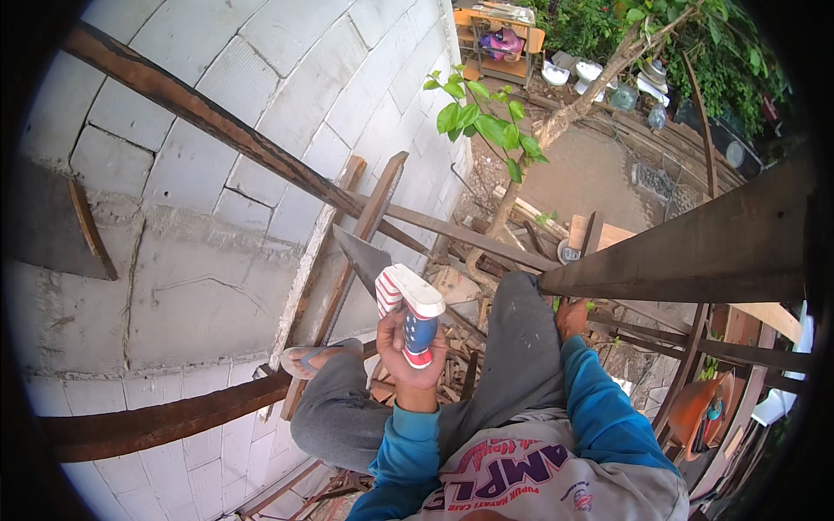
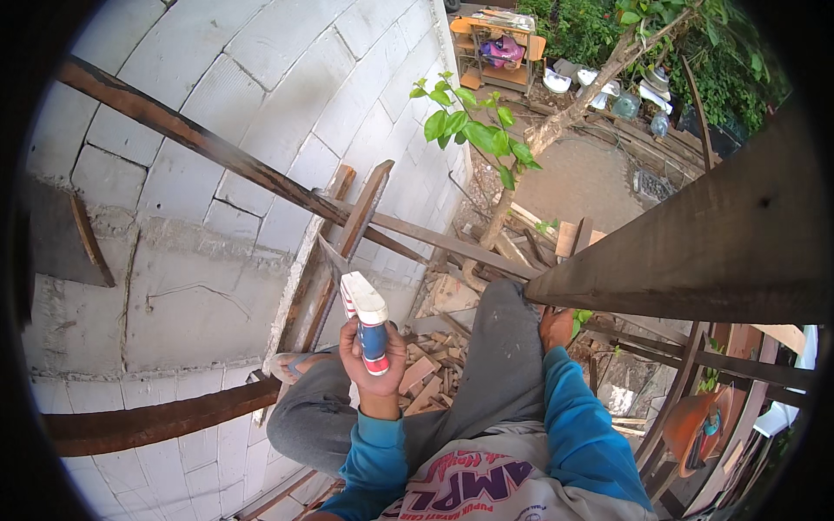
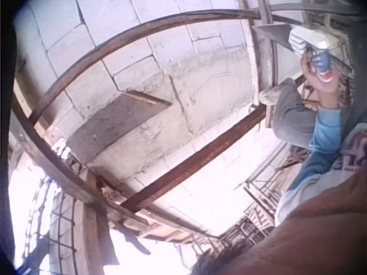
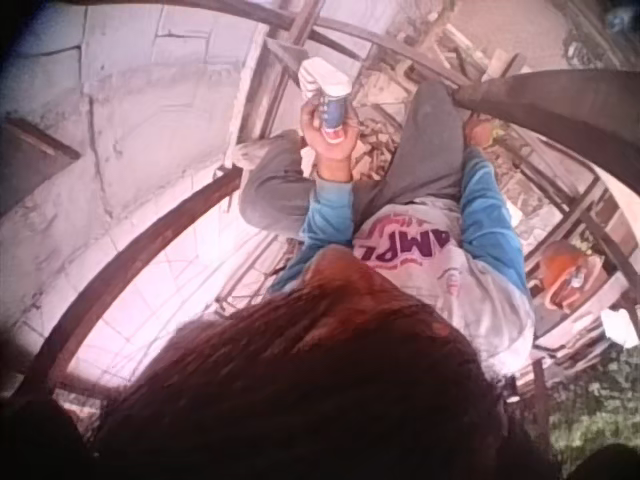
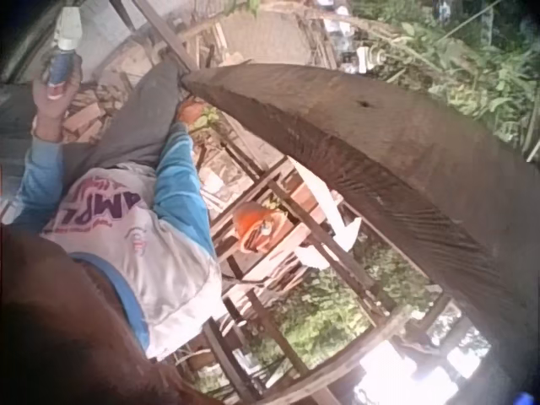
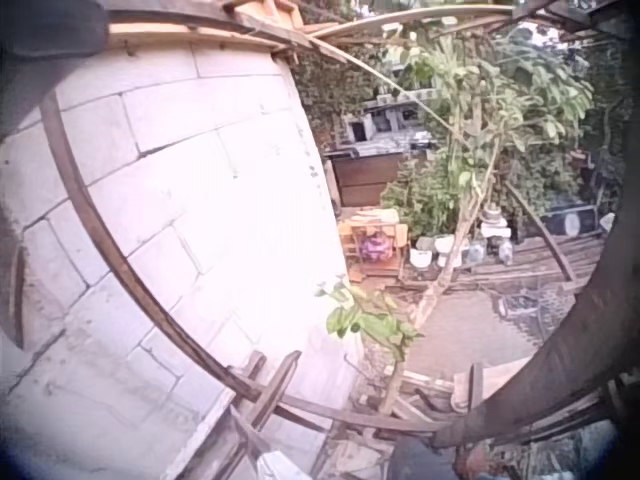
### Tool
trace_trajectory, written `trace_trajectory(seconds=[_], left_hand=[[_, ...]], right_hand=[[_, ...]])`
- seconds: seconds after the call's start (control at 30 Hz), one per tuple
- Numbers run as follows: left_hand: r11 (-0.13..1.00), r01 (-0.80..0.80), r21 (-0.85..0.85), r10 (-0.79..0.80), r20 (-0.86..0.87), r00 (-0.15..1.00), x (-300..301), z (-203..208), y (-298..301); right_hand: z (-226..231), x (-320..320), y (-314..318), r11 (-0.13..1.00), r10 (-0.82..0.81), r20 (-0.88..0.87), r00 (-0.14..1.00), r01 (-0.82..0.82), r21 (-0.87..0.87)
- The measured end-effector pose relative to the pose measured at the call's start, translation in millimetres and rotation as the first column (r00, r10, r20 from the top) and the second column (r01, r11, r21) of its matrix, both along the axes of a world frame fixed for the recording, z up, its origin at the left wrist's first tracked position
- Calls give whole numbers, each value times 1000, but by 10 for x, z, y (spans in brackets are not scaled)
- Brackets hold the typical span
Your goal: The person saws through a wooden beam by hand while standing on a wooden scaffold.
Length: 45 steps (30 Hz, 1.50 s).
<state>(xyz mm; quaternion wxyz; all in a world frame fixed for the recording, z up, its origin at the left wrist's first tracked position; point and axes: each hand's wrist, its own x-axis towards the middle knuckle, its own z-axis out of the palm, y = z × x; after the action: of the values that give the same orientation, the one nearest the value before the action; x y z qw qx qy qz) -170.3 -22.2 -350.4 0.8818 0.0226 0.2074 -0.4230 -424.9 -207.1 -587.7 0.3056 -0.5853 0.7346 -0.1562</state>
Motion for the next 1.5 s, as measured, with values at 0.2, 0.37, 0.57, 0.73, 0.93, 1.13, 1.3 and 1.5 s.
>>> trace_trajectory(seconds=[0.2,0.37,0.57,0.73,0.93,1.13,1.3,1.5], left_hand=[[953,37,300,-60,69,996,-57,167,-145],[919,143,368,-205,134,970,-126,79,-167],[788,161,594,-358,230,905,-264,169,-260],[795,192,576,-424,301,854,-283,146,-237],[804,191,564,-439,346,829,-311,27,-220],[788,156,595,-437,364,822,-352,-10,-232],[773,162,613,-461,369,807,-336,-69,-224],[703,108,702,-534,422,733,-396,37,-283]], right_hand=[[-62,3,-34,999,-20,-37,999,21,37],[-127,-43,-33,1000,-31,-46,998,31,3],[-100,-15,-8,999,-38,-48,998,40,32],[-35,-11,-24,995,-23,-53,998,28,98],[-137,-32,-31,992,-37,-62,997,44,116],[-122,-27,-31,991,-38,-75,996,47,122],[-83,-4,-34,989,-31,-106,994,46,141],[6,35,-16,993,-22,-53,998,28,114]])
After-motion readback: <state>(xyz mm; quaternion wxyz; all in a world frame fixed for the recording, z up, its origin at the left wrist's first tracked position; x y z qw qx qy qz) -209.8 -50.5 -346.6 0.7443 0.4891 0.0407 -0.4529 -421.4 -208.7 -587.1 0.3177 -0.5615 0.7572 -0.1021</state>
